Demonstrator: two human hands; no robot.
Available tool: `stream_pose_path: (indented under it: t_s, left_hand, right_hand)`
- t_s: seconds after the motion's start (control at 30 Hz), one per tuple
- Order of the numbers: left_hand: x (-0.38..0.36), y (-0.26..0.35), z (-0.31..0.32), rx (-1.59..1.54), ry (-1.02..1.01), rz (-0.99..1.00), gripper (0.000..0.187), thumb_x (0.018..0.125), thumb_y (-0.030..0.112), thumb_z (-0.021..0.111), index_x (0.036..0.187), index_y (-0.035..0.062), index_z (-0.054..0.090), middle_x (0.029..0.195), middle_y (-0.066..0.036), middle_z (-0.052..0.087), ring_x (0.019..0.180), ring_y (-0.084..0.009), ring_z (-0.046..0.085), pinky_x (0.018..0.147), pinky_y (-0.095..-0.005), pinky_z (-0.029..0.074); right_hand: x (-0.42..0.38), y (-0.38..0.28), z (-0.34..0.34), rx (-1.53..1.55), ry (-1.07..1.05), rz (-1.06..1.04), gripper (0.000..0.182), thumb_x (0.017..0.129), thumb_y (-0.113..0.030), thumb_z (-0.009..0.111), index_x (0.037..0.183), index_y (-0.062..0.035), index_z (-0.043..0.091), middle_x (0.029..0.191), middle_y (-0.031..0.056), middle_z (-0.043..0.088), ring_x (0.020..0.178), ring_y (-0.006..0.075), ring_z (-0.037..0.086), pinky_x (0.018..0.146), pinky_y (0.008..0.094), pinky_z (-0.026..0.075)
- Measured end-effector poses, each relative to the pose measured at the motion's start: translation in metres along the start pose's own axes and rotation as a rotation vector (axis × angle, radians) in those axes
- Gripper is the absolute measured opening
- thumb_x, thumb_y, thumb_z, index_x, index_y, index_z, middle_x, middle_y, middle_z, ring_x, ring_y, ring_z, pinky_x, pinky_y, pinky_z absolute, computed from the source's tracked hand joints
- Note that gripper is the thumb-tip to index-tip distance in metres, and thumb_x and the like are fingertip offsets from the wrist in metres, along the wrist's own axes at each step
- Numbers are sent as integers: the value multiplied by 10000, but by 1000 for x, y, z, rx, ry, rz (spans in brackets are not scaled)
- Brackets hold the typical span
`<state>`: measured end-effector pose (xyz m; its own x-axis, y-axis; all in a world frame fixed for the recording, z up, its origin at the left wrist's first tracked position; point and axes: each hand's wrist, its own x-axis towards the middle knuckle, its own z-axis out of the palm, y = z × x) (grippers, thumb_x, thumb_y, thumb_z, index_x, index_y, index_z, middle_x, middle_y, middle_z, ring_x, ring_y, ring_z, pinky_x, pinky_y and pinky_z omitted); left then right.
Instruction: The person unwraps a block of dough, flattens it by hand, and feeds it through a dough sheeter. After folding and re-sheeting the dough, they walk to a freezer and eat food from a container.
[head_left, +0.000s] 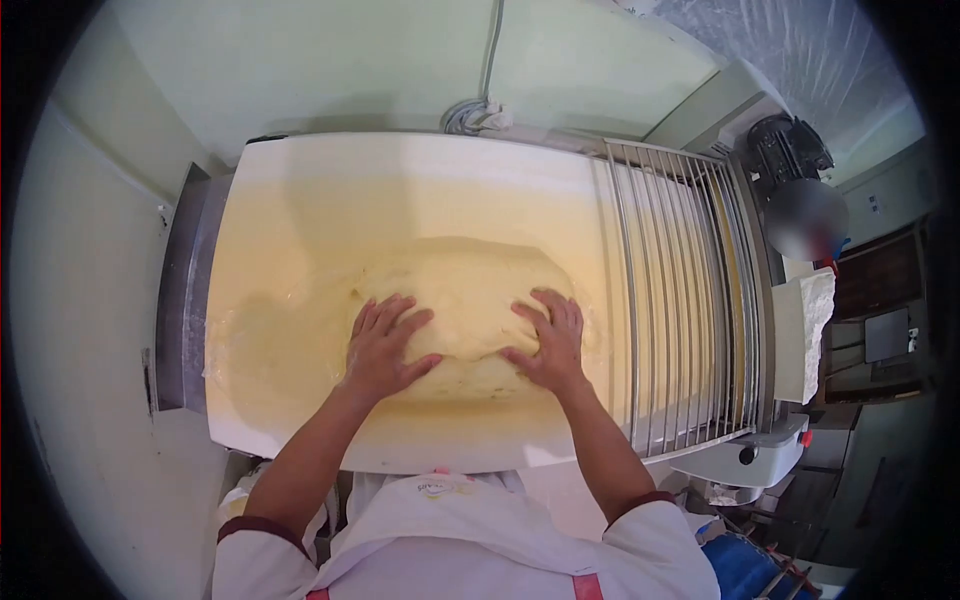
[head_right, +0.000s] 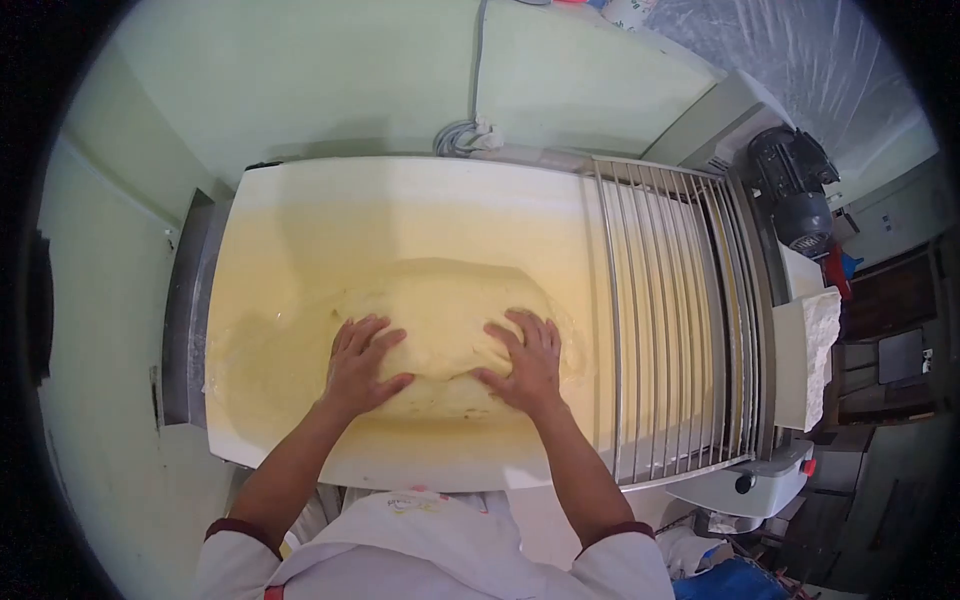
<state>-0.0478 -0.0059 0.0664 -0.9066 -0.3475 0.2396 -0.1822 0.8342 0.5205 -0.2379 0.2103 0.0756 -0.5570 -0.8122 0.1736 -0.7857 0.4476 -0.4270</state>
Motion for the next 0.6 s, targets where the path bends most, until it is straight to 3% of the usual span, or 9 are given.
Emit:
stream_pose_path:
  t_s: [0.27, 0.4, 0.5, 0.6]
  left_hand:
    - [-8, 3, -5, -83, 50, 24, 576, 741, 417, 755, 1243, 184, 594, 1311, -100, 523, 1282, -304, 440, 1113, -504, 272]
    - [-1, 18, -17, -130, 47, -36, 569, 792, 387, 715, 1302, 199, 549, 1336, -100, 512, 1298, -304, 428, 1130, -500, 246]
    - [26, 37, -11, -23, -24, 86, 581, 850, 420, 637, 1376, 225, 485, 1424, -99, 445, 1353, -306, 368, 1152, -507, 186]
    - [32, 33, 2, 176, -97, 63, 610, 874, 457, 576, 1426, 241, 431, 1514, -97, 339, 1413, -326, 269, 1160, -523, 126]
  right_hand:
    - [-6, 0, -1, 26, 64, -81, 676, 703, -517, 758, 1253, -165, 585, 1353, 137, 450, 1293, 351, 381, 1085, 569, 218]
    - [-9, 1, -5, 90, 25, -60, 822, 708, -578, 732, 1383, -187, 474, 1449, 162, 373, 1373, 373, 297, 1109, 589, 174]
    - [-5, -8, -4, -35, 53, -59, 845, 717, -574, 724, 1424, -217, 429, 1492, 178, 326, 1403, 382, 254, 1120, 597, 136]
    - [-1, -7, -8, -95, -7, 11, 855, 705, -577, 725, 1429, -231, 427, 1504, 191, 303, 1406, 396, 236, 1115, 613, 123]
